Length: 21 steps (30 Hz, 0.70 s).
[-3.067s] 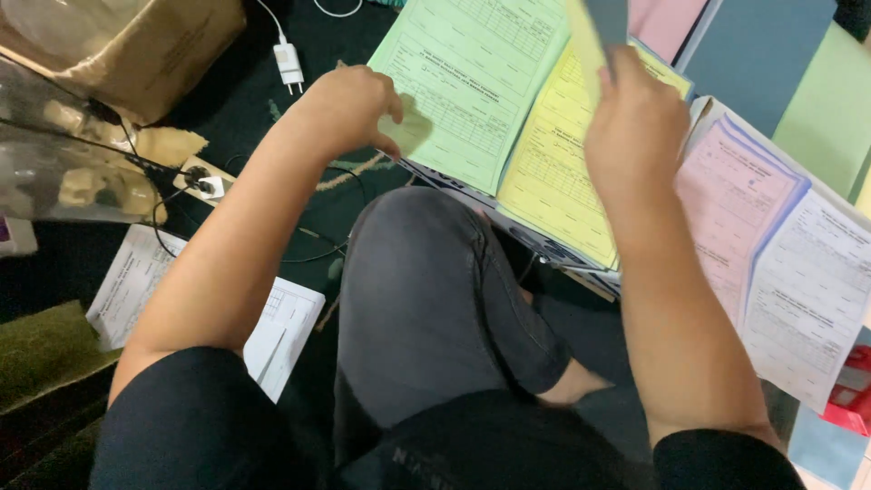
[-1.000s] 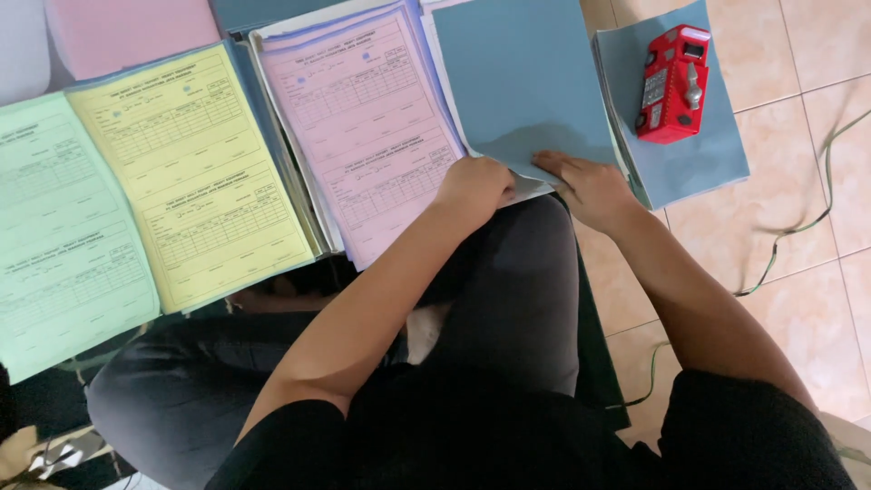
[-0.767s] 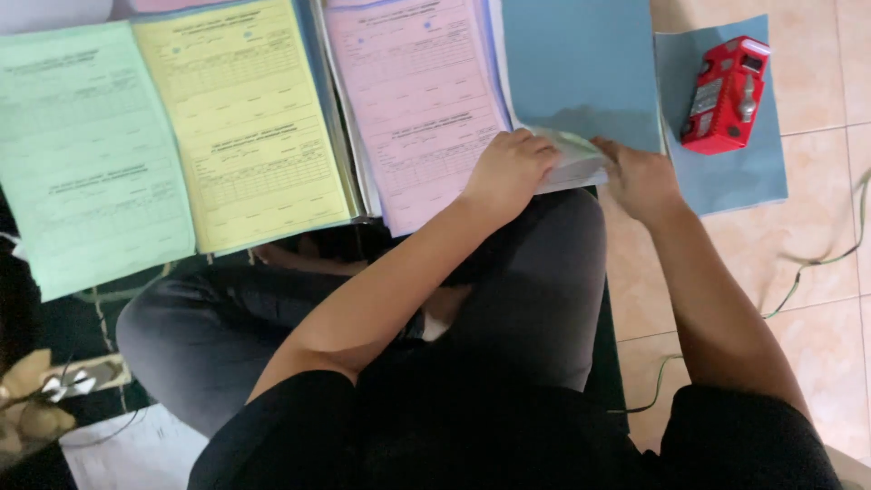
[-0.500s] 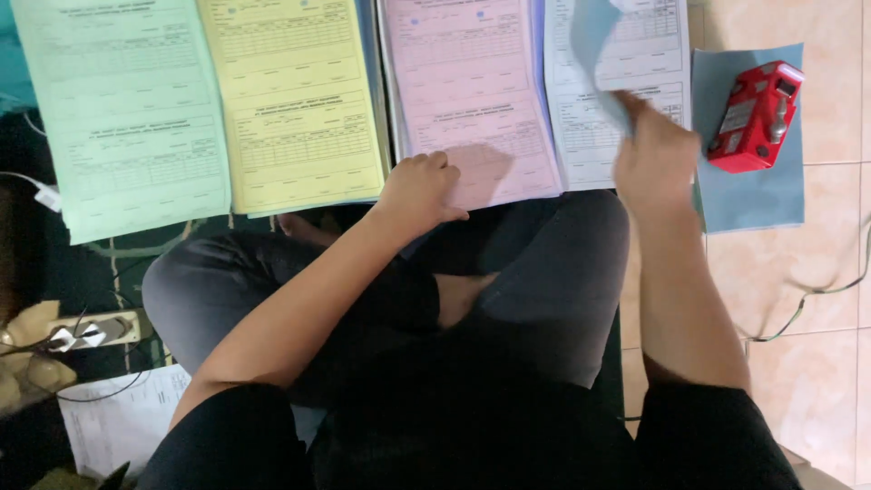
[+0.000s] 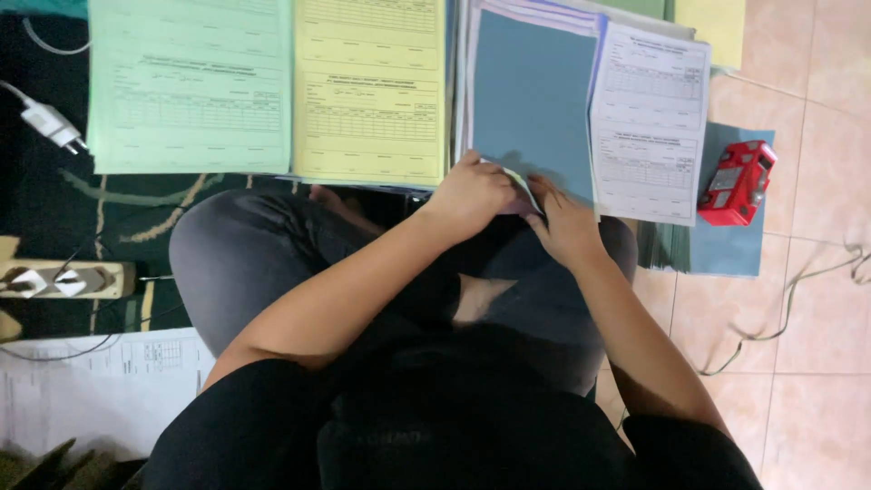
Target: The person is collating different colored paper forms and stapling them into sets while sitting on the floor.
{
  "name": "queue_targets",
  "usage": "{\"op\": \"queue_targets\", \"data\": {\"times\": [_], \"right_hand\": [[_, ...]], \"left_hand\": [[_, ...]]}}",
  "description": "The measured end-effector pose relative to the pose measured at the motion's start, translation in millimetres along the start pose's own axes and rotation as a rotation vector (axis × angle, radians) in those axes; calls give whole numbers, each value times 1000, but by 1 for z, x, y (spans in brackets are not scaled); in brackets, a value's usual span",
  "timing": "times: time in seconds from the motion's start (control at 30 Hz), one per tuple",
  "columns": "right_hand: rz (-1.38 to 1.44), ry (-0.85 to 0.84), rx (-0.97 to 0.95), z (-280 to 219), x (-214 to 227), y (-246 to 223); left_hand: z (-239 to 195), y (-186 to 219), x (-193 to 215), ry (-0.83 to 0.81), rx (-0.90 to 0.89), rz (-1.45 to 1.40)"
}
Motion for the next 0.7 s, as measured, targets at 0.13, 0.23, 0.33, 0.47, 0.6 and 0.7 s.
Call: {"op": "queue_targets", "data": {"times": [0.13, 0.23, 0.33, 0.47, 0.6, 0.7], "right_hand": [[-10, 82, -157, 7, -6, 47], [12, 259, -247, 19, 34, 71], [-63, 508, -186, 59, 91, 15], [-104, 595, 87, 134, 115, -114], [-190, 270, 63, 186, 17, -137], [-161, 49, 75, 184, -15, -150]], "left_hand": [[18, -10, 56, 149, 63, -57], [3, -63, 97, -100, 225, 2], [-51, -129, 108, -456, 336, 134], [-101, -156, 109, -625, 351, 154], [-109, -158, 113, -619, 350, 144], [-114, -161, 116, -546, 386, 81]]}}
Point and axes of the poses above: each hand's wrist, its own z-axis towards the middle knuckle, its own x-axis out of the back of the hand, y = z × x, the point moved 2 cm from there along z, towards the middle knuckle, and after that the axes turned 9 degrees about -z, right-handed, at the moved point
